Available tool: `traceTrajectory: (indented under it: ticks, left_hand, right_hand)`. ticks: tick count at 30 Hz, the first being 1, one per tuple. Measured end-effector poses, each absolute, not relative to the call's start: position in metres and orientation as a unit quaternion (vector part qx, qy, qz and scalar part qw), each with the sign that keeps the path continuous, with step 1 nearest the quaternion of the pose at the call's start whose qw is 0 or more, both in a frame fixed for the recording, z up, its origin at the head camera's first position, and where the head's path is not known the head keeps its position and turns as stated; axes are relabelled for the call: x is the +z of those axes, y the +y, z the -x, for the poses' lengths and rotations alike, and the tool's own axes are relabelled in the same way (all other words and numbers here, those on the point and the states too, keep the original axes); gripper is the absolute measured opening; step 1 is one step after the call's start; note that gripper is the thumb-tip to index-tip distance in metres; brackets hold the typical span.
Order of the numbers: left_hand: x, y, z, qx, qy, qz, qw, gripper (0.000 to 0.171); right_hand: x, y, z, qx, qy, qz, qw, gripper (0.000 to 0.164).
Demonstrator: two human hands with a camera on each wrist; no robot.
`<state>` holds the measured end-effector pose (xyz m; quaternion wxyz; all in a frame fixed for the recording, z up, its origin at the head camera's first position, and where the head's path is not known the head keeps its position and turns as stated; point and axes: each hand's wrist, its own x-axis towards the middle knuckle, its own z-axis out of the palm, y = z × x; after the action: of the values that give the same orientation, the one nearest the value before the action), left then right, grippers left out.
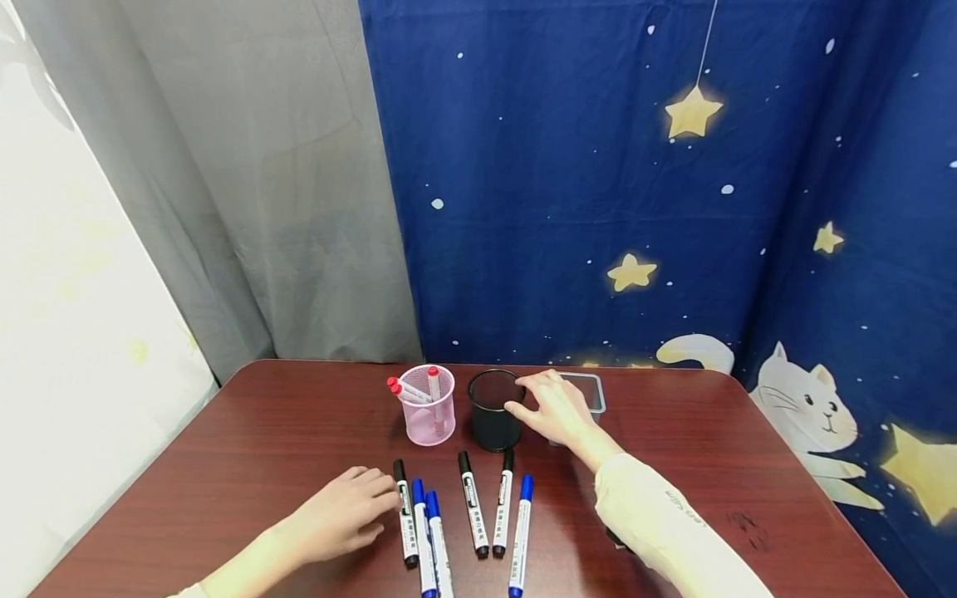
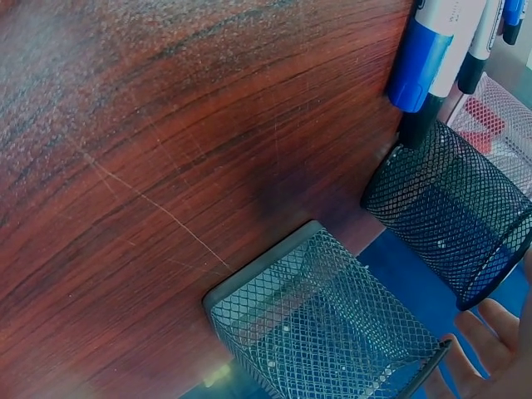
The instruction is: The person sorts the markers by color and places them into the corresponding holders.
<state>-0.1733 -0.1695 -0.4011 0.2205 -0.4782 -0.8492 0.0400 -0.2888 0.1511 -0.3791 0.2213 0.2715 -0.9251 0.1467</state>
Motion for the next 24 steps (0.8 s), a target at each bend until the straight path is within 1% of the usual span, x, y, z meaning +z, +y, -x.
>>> traceTrajectory:
  ticks: [4, 14, 20, 24]
  left_hand:
    - [-0.408, -0.165, 0.172, 0.060, -0.839, 0.491, 0.226, 0.037]
    - [-0.423, -0.160, 0.176, 0.058, -0.821, 0.509, 0.252, 0.029]
    - [-0.424, -0.158, 0.177, 0.061, -0.819, 0.511, 0.253, 0.029]
    - [-0.424, -0.158, 0.176, 0.067, -0.820, 0.511, 0.250, 0.024]
  right_hand:
    - [-0.378, 0.151, 0.288, 0.147, -0.926, -0.271, 0.219, 0.045]
    - [-0.378, 0.151, 0.290, 0.146, -0.927, -0.269, 0.215, 0.046]
    - [-0.379, 0.152, 0.291, 0.147, -0.928, -0.268, 0.212, 0.046]
    - [-0.379, 0.152, 0.291, 0.145, -0.927, -0.271, 0.216, 0.046]
